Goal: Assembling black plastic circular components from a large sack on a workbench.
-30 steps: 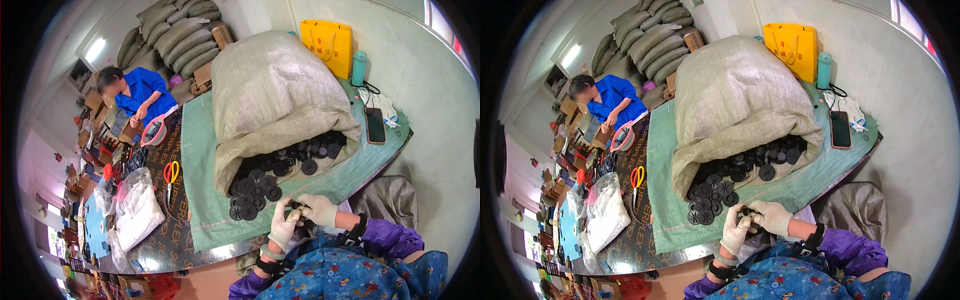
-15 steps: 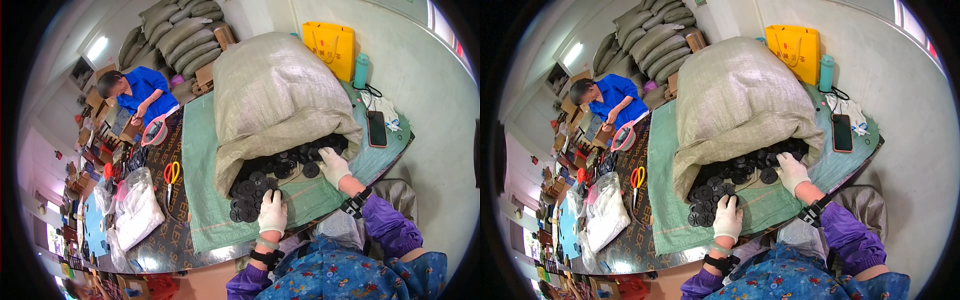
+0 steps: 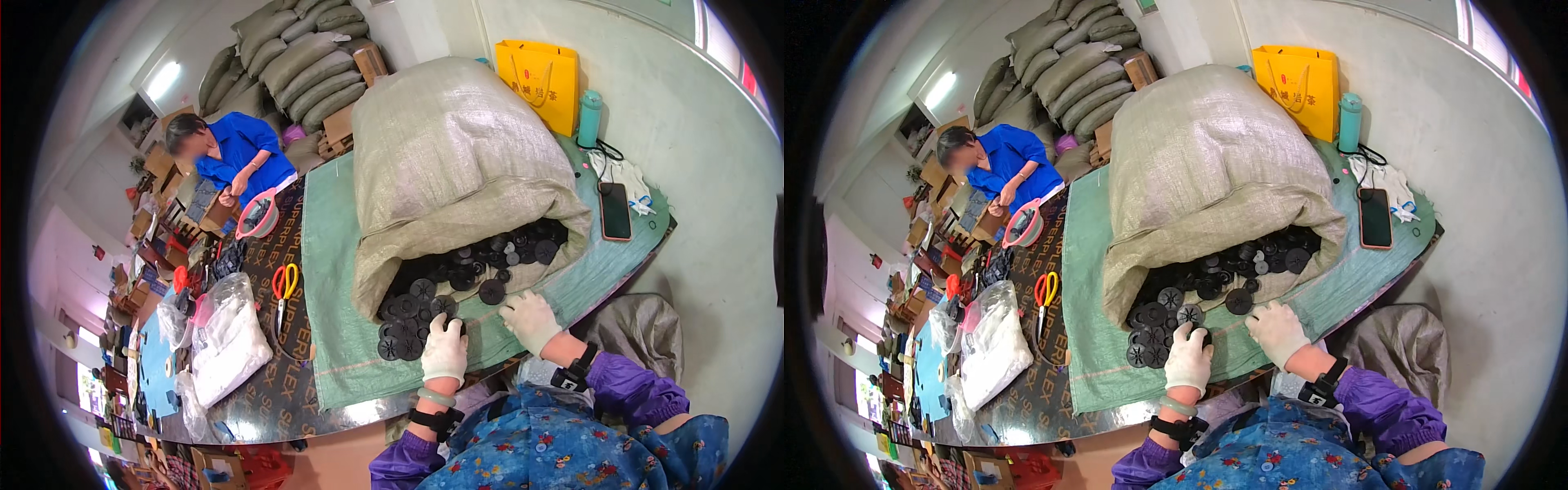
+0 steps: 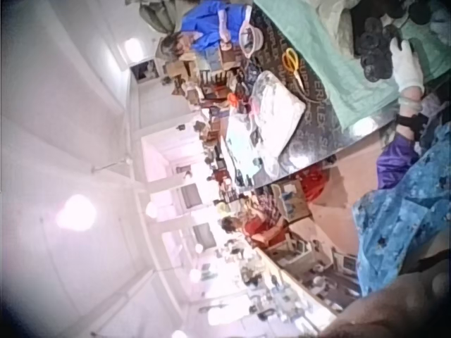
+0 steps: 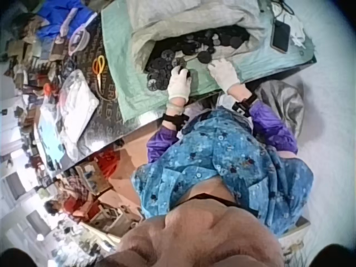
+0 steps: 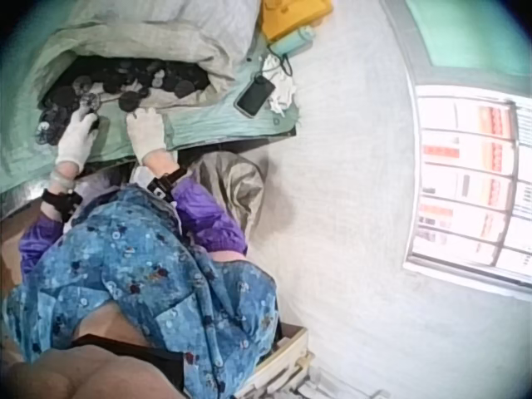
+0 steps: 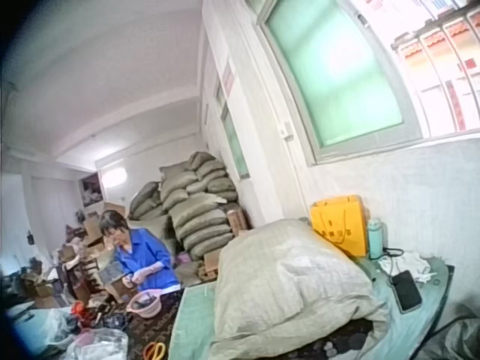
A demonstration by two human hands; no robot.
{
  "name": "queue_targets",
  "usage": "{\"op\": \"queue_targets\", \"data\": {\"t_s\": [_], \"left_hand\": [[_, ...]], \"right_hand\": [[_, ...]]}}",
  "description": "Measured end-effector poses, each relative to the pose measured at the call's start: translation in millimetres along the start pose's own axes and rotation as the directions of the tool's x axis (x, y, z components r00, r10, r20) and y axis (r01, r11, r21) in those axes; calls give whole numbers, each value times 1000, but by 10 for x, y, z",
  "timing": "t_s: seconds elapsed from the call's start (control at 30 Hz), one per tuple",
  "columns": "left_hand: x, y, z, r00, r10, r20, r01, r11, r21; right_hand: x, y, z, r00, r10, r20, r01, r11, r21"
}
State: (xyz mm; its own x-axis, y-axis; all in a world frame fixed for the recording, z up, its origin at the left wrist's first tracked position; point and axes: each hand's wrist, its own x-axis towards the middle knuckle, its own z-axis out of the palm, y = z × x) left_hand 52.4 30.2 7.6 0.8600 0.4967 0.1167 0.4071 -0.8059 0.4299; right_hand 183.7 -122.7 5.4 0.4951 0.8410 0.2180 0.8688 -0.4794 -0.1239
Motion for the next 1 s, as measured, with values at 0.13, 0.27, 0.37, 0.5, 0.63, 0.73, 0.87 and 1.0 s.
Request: {"op": "queue_targets", "data": {"t_s": [0.13,0.27,0.37,0.5,0.63,0.73,0.87,1.0], "left_hand": [[-55,-38,25,999,37,7,-37,997,69],[-61,28,-70,997,-36,68,34,999,42],[-56,43,-74,994,-68,90,63,996,60],[-94,-5,-65,997,-71,44,70,997,20],[-166,-91,-44,992,77,-99,-83,995,-52],[-192,-148,42,976,117,-185,-173,929,-328],[-269,71,-17,944,-140,300,330,331,-884],[-332,104,-72,923,42,382,382,12,-924]], "right_hand": [[-109,-30,3,1000,28,6,-28,994,109],[-200,-106,-54,995,35,88,-46,990,130],[-235,-117,-81,994,22,103,-41,982,183],[-314,-162,-56,995,72,67,-90,941,326],[-358,-239,-71,990,139,26,-135,874,467],[-332,-371,-212,994,99,-55,-54,842,537],[-271,-500,-281,992,15,-126,55,844,534],[-257,-468,-256,983,18,-182,91,816,570]]}}
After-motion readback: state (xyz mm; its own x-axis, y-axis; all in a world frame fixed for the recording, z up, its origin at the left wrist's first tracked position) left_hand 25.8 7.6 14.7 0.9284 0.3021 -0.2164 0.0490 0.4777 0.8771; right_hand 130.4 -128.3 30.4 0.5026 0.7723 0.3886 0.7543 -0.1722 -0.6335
